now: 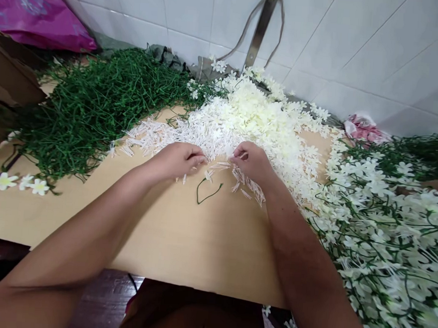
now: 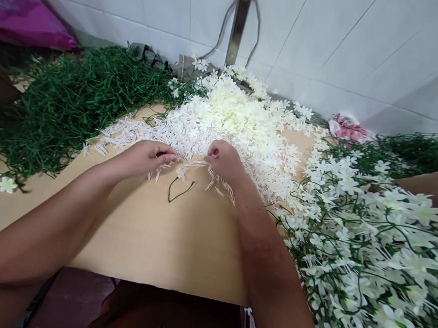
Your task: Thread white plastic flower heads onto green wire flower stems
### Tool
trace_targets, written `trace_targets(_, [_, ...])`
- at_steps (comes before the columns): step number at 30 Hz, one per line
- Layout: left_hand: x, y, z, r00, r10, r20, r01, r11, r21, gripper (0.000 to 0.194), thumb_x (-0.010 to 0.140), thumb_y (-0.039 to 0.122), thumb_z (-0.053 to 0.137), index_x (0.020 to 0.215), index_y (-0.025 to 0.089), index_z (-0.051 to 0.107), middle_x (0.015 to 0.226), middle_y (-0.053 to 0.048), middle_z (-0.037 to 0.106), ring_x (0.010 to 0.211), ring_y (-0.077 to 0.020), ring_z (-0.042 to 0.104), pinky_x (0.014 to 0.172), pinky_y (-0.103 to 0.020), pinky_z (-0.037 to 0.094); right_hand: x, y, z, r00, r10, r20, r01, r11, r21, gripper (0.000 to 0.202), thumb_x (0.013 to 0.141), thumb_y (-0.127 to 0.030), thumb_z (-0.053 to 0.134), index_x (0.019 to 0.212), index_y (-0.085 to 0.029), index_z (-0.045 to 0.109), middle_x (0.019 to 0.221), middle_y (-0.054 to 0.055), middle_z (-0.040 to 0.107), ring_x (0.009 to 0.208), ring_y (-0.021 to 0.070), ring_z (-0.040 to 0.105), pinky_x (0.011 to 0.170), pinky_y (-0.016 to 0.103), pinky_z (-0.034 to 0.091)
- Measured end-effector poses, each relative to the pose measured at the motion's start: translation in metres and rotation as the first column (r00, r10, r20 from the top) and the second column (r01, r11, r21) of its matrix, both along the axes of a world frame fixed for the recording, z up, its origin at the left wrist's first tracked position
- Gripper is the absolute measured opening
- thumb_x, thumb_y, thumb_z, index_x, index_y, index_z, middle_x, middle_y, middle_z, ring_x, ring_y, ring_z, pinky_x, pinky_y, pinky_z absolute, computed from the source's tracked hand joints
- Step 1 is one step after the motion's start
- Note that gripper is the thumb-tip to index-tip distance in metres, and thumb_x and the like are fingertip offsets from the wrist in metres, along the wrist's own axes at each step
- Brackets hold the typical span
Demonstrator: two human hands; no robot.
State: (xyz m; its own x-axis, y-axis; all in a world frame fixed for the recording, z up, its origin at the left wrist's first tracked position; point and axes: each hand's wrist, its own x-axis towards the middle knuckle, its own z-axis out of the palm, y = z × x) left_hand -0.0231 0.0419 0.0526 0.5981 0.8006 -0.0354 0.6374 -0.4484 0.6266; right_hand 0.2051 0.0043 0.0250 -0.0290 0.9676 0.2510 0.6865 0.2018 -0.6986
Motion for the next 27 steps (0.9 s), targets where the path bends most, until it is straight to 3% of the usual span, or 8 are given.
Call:
trace_targets(3, [0.008, 0.017, 0.002, 0.995, 0.095, 0.013, -0.096, 0.993, 0.069, 0.021, 0.083, 0.032, 0.054, 0.08, 0.018, 0.069, 0.074, -0.003, 0.066, 0.068, -0.0154, 0.054, 0.063, -0.026, 0.034, 0.017, -0.002, 0.008, 0.994, -0.029, -0.11, 0.025, 0.999, -0.034, 0.018, 0.067, -0.02, 0.069, 0.062, -0.02, 0.051, 0.069, 0.0, 0.056, 0.067, 0.0134, 0.051, 0.063, 0.029, 0.042])
trace_targets(7, [0.041, 0.044, 0.008, 0.975, 0.222, 0.015, -0.218, 0.943, 0.252, 0.021, 0.082, 0.028, 0.057, 0.095, 0.018, 0.07, 0.094, -0.008, 0.068, 0.078, -0.0191, 0.057, 0.068, -0.03, 0.037, 0.032, -0.003, 0.015, 0.986, -0.051, -0.158, 0.041, 0.997, -0.065, 0.017, 0.066, -0.023, 0.07, 0.064, -0.02, 0.053, 0.064, -0.001, 0.057, 0.062, 0.0127, 0.051, 0.061, 0.029, 0.041])
trace_targets(11, [0.083, 0.062, 0.008, 0.967, 0.238, -0.088, -0.188, 0.905, 0.382, 0.029, 0.083, 0.029, 0.057, 0.109, 0.021, 0.068, 0.113, -0.011, 0.064, 0.1, -0.0246, 0.058, 0.079, -0.033, 0.04, 0.036, -0.005, 0.019, 0.986, -0.053, -0.16, 0.043, 0.997, -0.063, 0.011, 0.068, -0.021, 0.066, 0.066, -0.019, 0.055, 0.061, -0.002, 0.056, 0.059, 0.011, 0.048, 0.059, 0.028, 0.04])
trace_targets(15, [0.106, 0.072, 0.001, 0.945, 0.24, -0.221, -0.119, 0.885, 0.451, 0.022, 0.083, 0.023, 0.051, 0.093, 0.018, 0.07, 0.108, -0.012, 0.065, 0.104, -0.0275, 0.058, 0.087, -0.038, 0.038, 0.037, -0.006, 0.022, 0.991, -0.073, -0.109, 0.071, 0.997, -0.015, 0.007, 0.071, -0.019, 0.061, 0.067, -0.019, 0.056, 0.061, -0.002, 0.055, 0.057, 0.0105, 0.046, 0.059, 0.028, 0.038])
trace_targets(18, [0.102, 0.077, -0.001, 0.955, 0.259, -0.144, -0.175, 0.886, 0.429, 0.016, 0.081, 0.024, 0.053, 0.085, 0.017, 0.068, 0.1, -0.011, 0.067, 0.095, -0.0268, 0.06, 0.082, -0.038, 0.038, 0.042, -0.005, 0.024, 0.991, -0.102, -0.083, 0.104, 0.994, 0.016, 0.007, 0.075, -0.019, 0.058, 0.068, -0.018, 0.058, 0.061, -0.001, 0.056, 0.056, 0.0114, 0.046, 0.058, 0.029, 0.037])
trace_targets(22, [0.083, 0.073, 0.004, 0.941, 0.325, 0.096, -0.339, 0.899, 0.279, 0.011, 0.077, 0.028, 0.06, 0.081, 0.018, 0.063, 0.085, -0.008, 0.067, 0.075, -0.0197, 0.056, 0.068, -0.032, 0.037, 0.042, -0.005, 0.027, 0.988, -0.137, -0.071, 0.142, 0.988, 0.068, 0.009, 0.076, -0.017, 0.057, 0.067, -0.018, 0.059, 0.061, 0.0, 0.055, 0.057, 0.012, 0.045, 0.059, 0.03, 0.035])
trace_targets(27, [0.066, 0.043, 0.001, 0.92, 0.286, 0.27, -0.328, 0.936, 0.126, 0.012, 0.072, 0.026, 0.062, 0.075, 0.018, 0.054, 0.072, -0.001, 0.06, 0.064, -0.0129, 0.049, 0.061, -0.027, 0.036, 0.014, -0.009, 0.033, 0.991, -0.118, -0.066, 0.118, 0.993, -0.009, 0.017, 0.078, -0.02, 0.058, 0.063, -0.019, 0.053, 0.057, -0.002, 0.05, 0.054, 0.0108, 0.04, 0.057, 0.029, 0.032])
